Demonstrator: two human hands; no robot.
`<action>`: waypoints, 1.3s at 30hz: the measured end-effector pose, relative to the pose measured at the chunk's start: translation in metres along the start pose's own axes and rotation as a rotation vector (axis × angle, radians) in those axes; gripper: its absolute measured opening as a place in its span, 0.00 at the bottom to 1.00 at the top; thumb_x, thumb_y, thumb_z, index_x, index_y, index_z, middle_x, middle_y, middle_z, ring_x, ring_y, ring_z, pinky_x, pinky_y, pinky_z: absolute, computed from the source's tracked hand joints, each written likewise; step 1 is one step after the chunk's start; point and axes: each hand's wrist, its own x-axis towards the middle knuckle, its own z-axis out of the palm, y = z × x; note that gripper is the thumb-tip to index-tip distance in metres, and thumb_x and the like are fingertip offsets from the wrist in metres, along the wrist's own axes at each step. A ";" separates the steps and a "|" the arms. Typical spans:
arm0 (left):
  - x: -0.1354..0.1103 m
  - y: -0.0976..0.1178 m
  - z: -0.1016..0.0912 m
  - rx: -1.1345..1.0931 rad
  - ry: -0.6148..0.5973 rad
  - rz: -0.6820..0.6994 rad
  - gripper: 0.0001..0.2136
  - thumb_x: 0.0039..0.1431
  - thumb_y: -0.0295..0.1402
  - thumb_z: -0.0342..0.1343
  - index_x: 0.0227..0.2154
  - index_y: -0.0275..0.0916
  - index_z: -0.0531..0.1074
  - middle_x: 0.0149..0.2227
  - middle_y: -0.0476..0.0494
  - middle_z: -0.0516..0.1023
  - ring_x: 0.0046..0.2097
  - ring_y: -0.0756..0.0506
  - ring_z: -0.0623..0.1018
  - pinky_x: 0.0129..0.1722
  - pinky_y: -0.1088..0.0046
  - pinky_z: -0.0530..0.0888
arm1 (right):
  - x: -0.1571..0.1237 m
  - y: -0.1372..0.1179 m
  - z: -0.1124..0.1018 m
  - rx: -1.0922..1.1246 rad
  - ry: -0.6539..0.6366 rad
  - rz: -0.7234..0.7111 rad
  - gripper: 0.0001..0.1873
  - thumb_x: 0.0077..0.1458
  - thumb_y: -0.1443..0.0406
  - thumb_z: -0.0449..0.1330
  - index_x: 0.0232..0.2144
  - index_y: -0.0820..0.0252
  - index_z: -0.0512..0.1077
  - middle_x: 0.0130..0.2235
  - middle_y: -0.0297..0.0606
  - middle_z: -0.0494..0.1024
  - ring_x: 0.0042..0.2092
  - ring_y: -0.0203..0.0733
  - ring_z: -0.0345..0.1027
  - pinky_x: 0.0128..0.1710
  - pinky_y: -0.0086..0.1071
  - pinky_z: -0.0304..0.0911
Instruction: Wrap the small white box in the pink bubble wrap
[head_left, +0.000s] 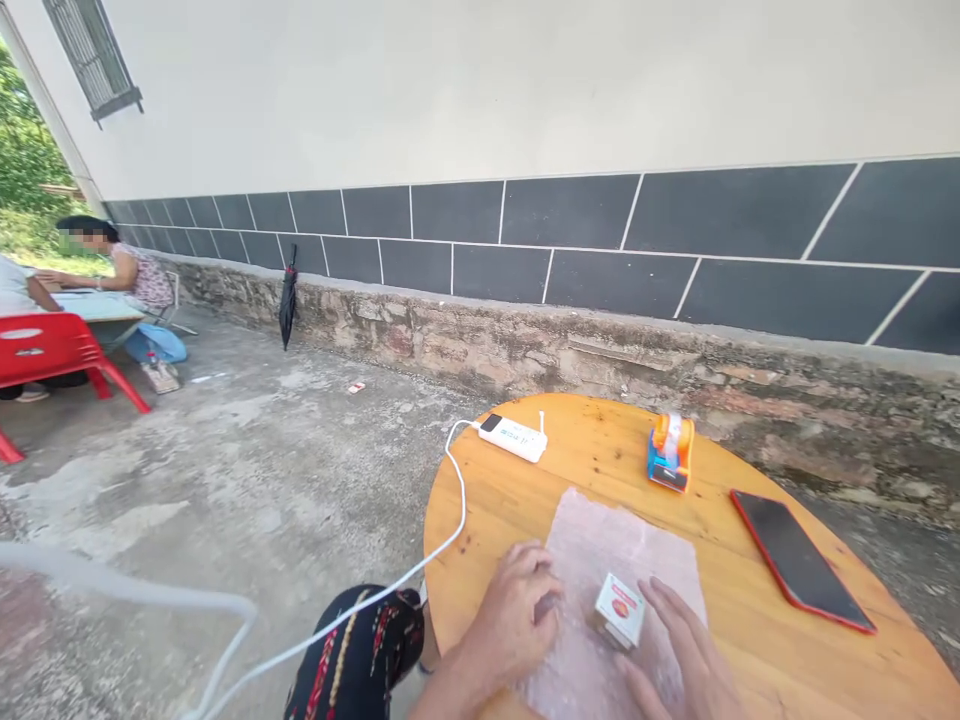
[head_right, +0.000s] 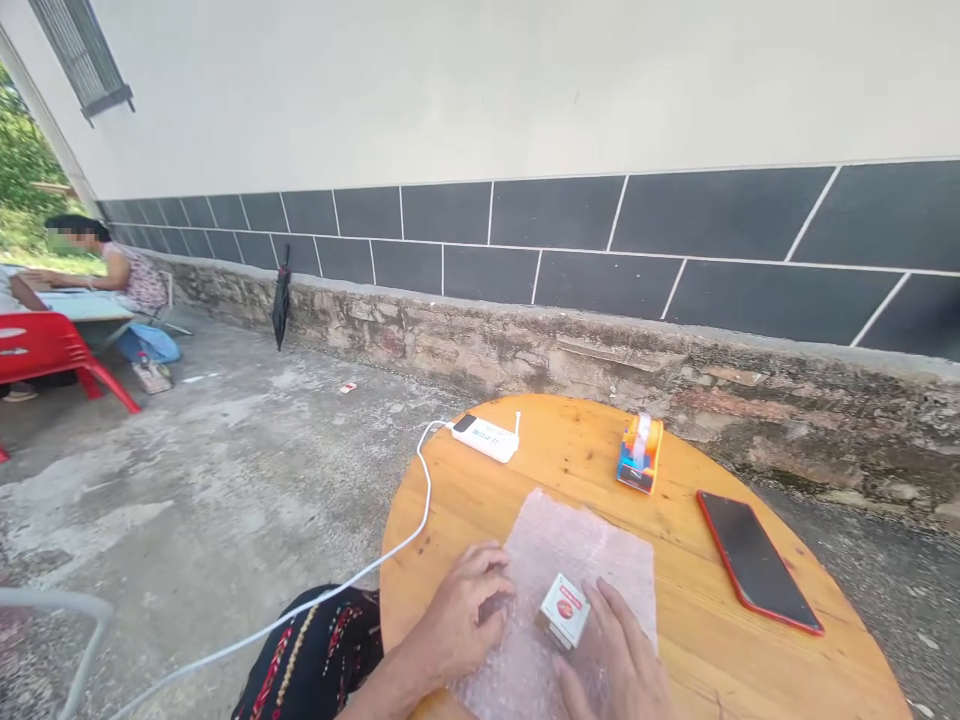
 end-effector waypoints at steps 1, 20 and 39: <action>0.000 0.000 0.000 0.018 -0.001 0.006 0.18 0.41 0.18 0.51 0.33 0.42 0.75 0.46 0.43 0.73 0.52 0.41 0.68 0.53 0.61 0.68 | 0.009 -0.011 0.001 0.012 -0.002 0.046 0.33 0.50 0.59 0.58 0.59 0.51 0.58 0.58 0.44 0.66 0.56 0.60 0.62 0.50 0.53 0.64; -0.001 -0.002 0.000 0.021 -0.046 0.014 0.16 0.44 0.18 0.49 0.33 0.41 0.73 0.48 0.42 0.71 0.53 0.41 0.68 0.54 0.58 0.66 | 0.022 -0.035 -0.012 0.288 -0.235 0.199 0.28 0.50 0.70 0.56 0.55 0.56 0.63 0.56 0.44 0.68 0.58 0.49 0.60 0.57 0.45 0.57; -0.002 -0.004 0.001 0.020 -0.001 0.055 0.15 0.44 0.18 0.48 0.31 0.41 0.72 0.46 0.43 0.72 0.51 0.41 0.69 0.52 0.58 0.67 | 0.020 -0.039 -0.011 0.360 -0.205 0.171 0.29 0.51 0.71 0.56 0.57 0.55 0.62 0.58 0.42 0.66 0.60 0.46 0.58 0.59 0.45 0.54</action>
